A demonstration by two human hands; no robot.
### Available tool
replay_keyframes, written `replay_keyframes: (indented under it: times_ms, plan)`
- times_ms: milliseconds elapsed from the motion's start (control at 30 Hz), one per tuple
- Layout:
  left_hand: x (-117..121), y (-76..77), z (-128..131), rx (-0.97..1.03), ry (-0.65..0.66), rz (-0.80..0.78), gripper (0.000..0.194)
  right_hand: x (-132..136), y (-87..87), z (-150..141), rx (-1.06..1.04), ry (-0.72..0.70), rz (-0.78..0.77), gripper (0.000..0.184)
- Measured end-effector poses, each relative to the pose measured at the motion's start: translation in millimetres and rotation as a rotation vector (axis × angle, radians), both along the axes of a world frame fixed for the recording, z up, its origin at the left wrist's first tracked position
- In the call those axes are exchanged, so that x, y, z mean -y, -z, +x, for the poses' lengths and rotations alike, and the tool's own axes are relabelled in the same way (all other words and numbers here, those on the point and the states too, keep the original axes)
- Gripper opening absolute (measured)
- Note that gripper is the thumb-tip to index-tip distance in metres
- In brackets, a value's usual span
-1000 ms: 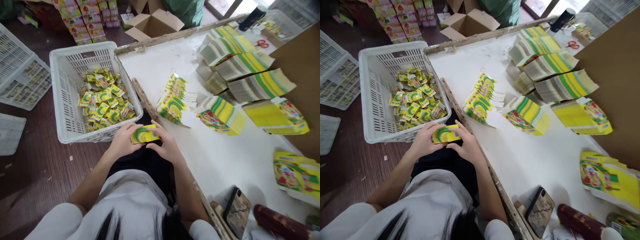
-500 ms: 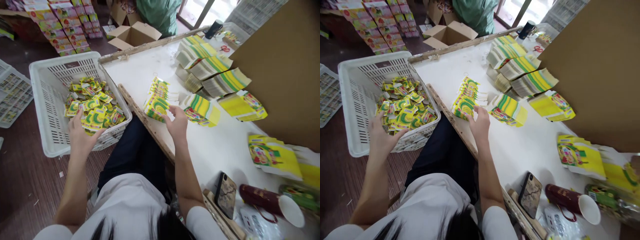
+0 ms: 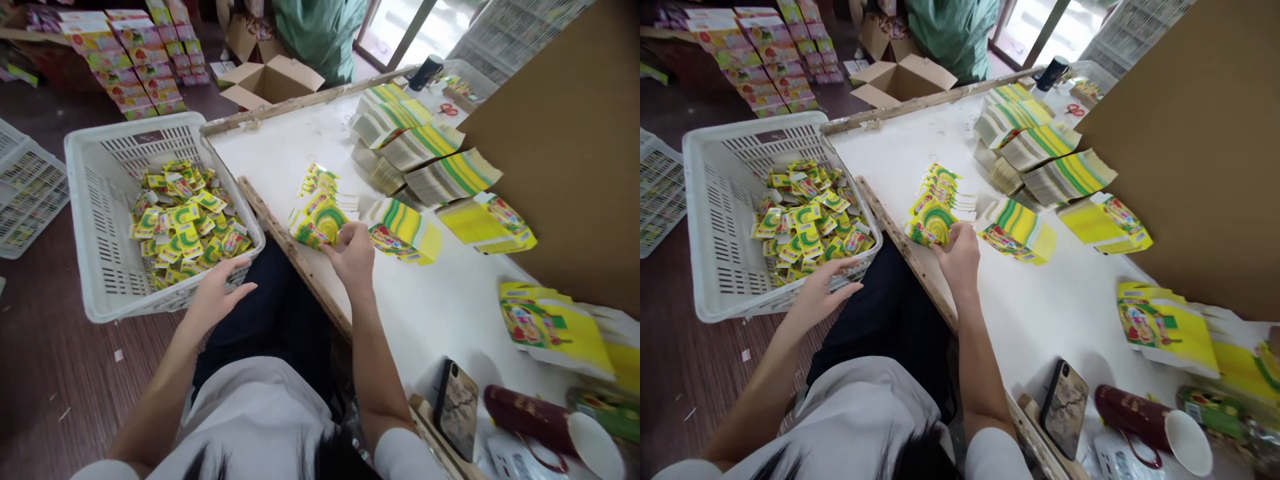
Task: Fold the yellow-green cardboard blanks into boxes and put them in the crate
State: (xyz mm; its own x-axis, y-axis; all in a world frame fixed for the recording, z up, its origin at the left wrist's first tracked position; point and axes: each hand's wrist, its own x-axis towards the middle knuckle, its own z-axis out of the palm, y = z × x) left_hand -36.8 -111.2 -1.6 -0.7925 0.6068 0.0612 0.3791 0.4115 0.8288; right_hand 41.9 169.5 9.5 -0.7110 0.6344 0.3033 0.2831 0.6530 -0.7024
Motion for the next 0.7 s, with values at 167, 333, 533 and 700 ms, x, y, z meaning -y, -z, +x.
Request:
replay_keyframes:
  times_ms: [167, 333, 533, 700]
  plan:
    - [-32.0, 15.4, 22.3, 0.363, -0.015, 0.559, 0.081, 62.9, -14.0, 19.3, -0.058, -0.346, -0.208, 0.039]
    - [-62.1, -2.5, 24.8, 0.522, -0.244, 0.999, 0.044, 112.9, -0.4, 14.3, -0.136, -0.484, -0.819, 0.049]
    - [-71.3, -32.1, 21.9, 0.468, -0.388, 1.15, 0.042, 130.2, -8.1, 17.6, -0.202, -0.439, -1.036, 0.054]
    - [-55.7, -25.6, 21.2, 0.489, -0.398, 1.068, 0.048, 139.9, -5.4, 18.5, -0.198, -0.41, -1.013, 0.06]
